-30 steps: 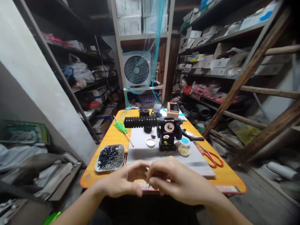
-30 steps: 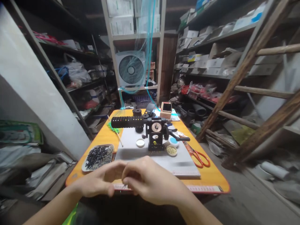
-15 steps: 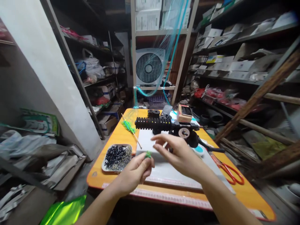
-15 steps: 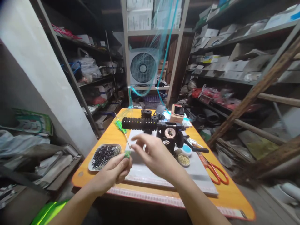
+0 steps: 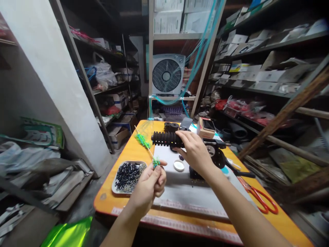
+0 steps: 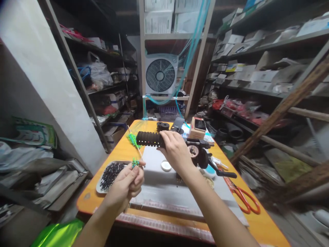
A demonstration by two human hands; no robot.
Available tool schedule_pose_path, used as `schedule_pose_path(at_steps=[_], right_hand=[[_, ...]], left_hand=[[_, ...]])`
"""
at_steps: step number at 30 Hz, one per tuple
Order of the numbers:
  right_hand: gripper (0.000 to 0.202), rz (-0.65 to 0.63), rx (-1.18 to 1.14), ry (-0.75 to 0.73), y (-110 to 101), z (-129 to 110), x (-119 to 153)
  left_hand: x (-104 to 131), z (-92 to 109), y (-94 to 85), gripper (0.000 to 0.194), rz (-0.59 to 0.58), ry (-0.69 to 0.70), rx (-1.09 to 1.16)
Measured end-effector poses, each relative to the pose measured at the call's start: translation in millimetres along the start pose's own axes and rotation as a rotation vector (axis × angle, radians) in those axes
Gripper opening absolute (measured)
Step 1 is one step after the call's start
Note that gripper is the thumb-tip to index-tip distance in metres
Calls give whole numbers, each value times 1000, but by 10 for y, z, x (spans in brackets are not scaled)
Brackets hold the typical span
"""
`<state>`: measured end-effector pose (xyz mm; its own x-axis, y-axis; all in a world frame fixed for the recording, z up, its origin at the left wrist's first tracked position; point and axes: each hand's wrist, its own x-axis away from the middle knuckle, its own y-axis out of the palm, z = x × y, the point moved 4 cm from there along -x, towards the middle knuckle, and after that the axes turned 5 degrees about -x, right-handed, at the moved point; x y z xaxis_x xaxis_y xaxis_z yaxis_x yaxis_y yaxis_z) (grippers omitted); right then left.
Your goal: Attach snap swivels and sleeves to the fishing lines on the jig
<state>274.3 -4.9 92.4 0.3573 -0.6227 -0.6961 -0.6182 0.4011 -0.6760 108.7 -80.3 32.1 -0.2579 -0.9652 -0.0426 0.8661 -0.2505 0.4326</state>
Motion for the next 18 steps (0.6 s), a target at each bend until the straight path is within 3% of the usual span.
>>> schedule_pose_path(at_steps=[5, 9, 12, 18], right_hand=[[28, 117, -157, 77, 26, -357, 336], [19, 84, -406, 193, 157, -609, 536], [13, 77, -587, 316, 278, -628, 546], [12, 188, -836, 514, 497, -581, 480]], left_hand=[[-58, -130, -47, 42, 44, 8, -31], [-114, -207, -75, 42, 83, 34, -91], [-139, -233, -82, 44, 116, 52, -144], [-147, -217, -109, 40, 199, 111, -199]])
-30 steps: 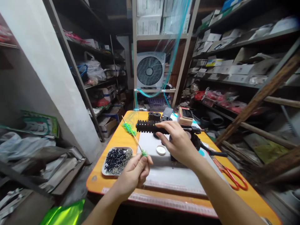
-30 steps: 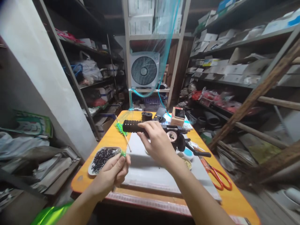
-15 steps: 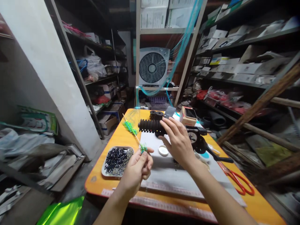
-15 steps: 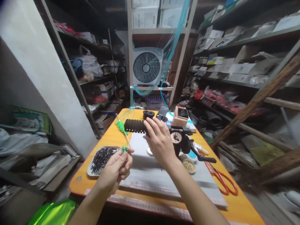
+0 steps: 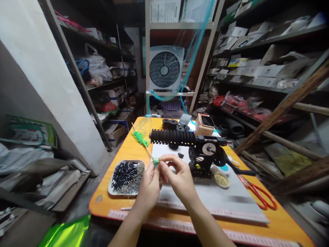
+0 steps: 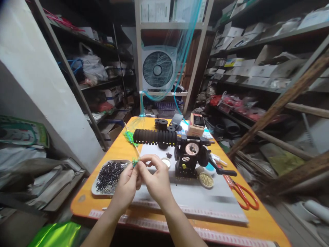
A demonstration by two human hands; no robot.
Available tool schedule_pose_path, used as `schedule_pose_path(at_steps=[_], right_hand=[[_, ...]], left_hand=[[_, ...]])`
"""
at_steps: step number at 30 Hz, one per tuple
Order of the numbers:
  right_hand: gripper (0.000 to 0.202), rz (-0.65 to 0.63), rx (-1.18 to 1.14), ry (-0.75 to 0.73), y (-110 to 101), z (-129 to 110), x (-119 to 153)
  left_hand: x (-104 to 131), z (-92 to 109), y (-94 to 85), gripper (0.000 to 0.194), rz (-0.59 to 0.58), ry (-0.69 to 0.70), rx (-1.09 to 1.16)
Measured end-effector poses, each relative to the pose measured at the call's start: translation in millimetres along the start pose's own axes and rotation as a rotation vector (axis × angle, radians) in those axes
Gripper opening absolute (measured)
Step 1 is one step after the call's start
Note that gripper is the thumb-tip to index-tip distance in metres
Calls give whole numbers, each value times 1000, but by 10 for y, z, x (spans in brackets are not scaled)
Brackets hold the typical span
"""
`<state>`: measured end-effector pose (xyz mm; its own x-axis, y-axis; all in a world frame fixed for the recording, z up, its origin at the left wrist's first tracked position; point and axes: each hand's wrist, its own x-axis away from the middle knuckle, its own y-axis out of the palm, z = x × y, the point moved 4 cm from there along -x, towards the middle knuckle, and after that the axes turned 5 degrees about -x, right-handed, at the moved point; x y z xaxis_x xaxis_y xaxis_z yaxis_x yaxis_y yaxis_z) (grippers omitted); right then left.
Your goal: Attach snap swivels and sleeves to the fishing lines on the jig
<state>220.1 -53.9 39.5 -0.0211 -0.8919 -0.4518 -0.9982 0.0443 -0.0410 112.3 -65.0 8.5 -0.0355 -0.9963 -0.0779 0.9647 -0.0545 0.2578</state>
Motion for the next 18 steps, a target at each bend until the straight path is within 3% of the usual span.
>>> schedule_pose_path(at_steps=[5, 12, 18], right_hand=[[20, 84, -181, 72, 63, 39, -56], [27, 26, -321, 112, 170, 104, -173], [33, 7, -376, 130, 255, 123, -190]], left_hand=[[-98, -7, -150, 34, 82, 77, 18], [-190, 26, -417, 31, 166, 126, 93], [-147, 19, -482, 33, 177, 127, 138]])
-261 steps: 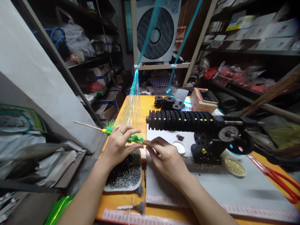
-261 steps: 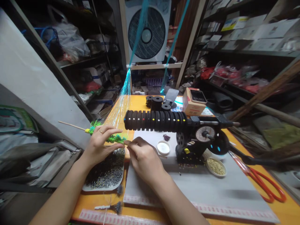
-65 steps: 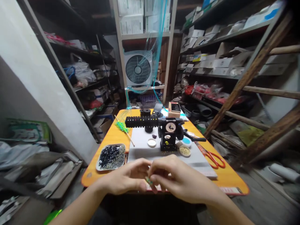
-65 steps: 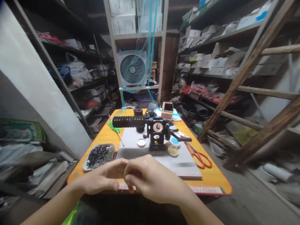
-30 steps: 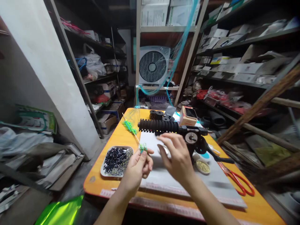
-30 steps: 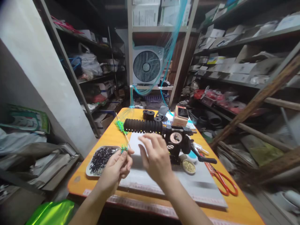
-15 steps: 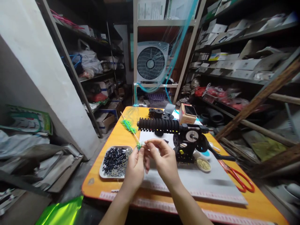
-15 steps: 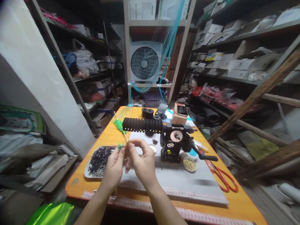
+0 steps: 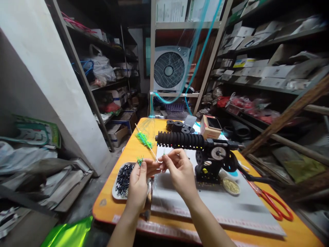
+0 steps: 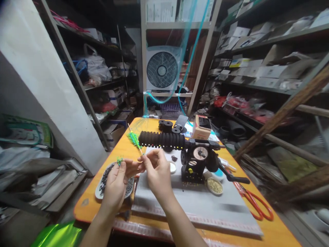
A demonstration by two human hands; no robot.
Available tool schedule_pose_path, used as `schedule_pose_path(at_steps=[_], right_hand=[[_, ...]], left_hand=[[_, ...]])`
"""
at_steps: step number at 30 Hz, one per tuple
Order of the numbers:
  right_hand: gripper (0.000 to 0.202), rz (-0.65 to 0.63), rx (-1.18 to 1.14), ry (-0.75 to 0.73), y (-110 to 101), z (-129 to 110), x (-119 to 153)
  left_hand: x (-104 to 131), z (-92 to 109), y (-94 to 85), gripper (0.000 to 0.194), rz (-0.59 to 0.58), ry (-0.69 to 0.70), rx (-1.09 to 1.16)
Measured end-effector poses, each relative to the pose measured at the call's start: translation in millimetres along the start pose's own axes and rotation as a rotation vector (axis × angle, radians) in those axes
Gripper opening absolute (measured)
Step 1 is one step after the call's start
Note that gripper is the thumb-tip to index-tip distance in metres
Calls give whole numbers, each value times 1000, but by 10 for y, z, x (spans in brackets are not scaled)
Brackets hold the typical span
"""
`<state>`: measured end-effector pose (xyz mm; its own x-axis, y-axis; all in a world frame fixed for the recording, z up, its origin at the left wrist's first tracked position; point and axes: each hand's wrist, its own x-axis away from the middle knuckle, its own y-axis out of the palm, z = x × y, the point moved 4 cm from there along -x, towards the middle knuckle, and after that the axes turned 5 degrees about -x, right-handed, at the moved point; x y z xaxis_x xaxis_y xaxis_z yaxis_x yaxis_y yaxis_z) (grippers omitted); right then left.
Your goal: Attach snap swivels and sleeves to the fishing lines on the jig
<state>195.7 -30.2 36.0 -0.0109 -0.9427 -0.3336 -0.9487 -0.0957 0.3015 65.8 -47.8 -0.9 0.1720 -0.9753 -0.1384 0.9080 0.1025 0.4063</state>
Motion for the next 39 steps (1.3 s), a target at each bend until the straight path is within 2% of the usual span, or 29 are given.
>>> schedule_pose_path(at_steps=[13, 28, 39], right_hand=[[28, 62, 12, -6, -224, -39, 60], [34, 108, -75, -14, -165, 26, -78], [35, 182, -19, -53, -260, 2, -42]], left_hand=[[94, -15, 79, 30, -44, -20, -5], [70, -10, 42, 31, -25, -3, -16], [64, -35, 64, 30, -35, -13, -19]])
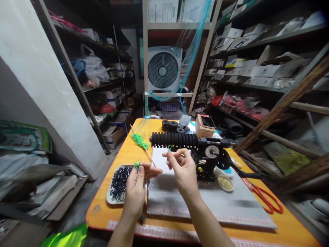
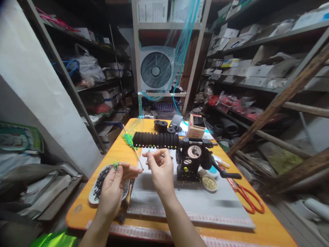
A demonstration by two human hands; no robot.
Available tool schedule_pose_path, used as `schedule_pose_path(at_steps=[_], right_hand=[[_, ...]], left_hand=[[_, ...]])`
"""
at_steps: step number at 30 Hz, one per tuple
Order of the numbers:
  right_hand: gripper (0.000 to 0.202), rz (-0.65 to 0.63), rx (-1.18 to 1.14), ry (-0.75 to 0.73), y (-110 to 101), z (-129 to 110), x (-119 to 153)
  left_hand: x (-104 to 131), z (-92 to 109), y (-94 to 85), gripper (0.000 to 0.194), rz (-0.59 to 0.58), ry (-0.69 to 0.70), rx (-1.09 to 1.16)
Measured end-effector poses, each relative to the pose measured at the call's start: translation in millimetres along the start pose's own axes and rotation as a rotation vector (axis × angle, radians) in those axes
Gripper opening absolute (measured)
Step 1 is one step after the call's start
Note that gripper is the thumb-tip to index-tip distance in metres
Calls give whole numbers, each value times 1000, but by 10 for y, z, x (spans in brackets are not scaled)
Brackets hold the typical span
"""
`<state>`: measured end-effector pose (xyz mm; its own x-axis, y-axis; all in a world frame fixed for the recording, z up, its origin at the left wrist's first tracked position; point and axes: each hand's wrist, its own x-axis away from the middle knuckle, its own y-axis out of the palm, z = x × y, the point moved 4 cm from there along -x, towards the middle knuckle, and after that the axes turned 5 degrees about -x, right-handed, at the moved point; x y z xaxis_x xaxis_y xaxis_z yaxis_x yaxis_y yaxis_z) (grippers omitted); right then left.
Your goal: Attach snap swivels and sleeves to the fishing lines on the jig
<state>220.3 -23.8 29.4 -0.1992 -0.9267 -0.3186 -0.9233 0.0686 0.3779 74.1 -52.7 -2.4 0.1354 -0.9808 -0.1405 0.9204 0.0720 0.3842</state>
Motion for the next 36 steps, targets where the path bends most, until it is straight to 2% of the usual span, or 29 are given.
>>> schedule_pose_path(at_steps=[8, 13, 16, 20, 25, 30, 36], right_hand=[[34, 7, 159, -49, -19, 32, -50], [22, -33, 387, -120, -147, 73, 133], [13, -31, 538, -233, -203, -14, 278], [10, -81, 638, -343, -140, -189, 362], [19, -179, 659, -374, -6, -349, 280], [9, -224, 681, -424, 62, -424, 165], [14, -360, 714, -557, 33, -518, 28]], left_hand=[[-6, 60, 24, 37, -20, -5, -39], [-6, 69, 69, 38, -73, -31, -78], [-4, 44, 119, 36, -107, -40, -77], [-9, 25, 206, 34, -160, -38, -44], [-35, 35, 317, 34, -204, -55, -24], [-34, 30, 394, 37, -212, -92, 3], [1, 71, 397, 45, -233, -235, 86]])
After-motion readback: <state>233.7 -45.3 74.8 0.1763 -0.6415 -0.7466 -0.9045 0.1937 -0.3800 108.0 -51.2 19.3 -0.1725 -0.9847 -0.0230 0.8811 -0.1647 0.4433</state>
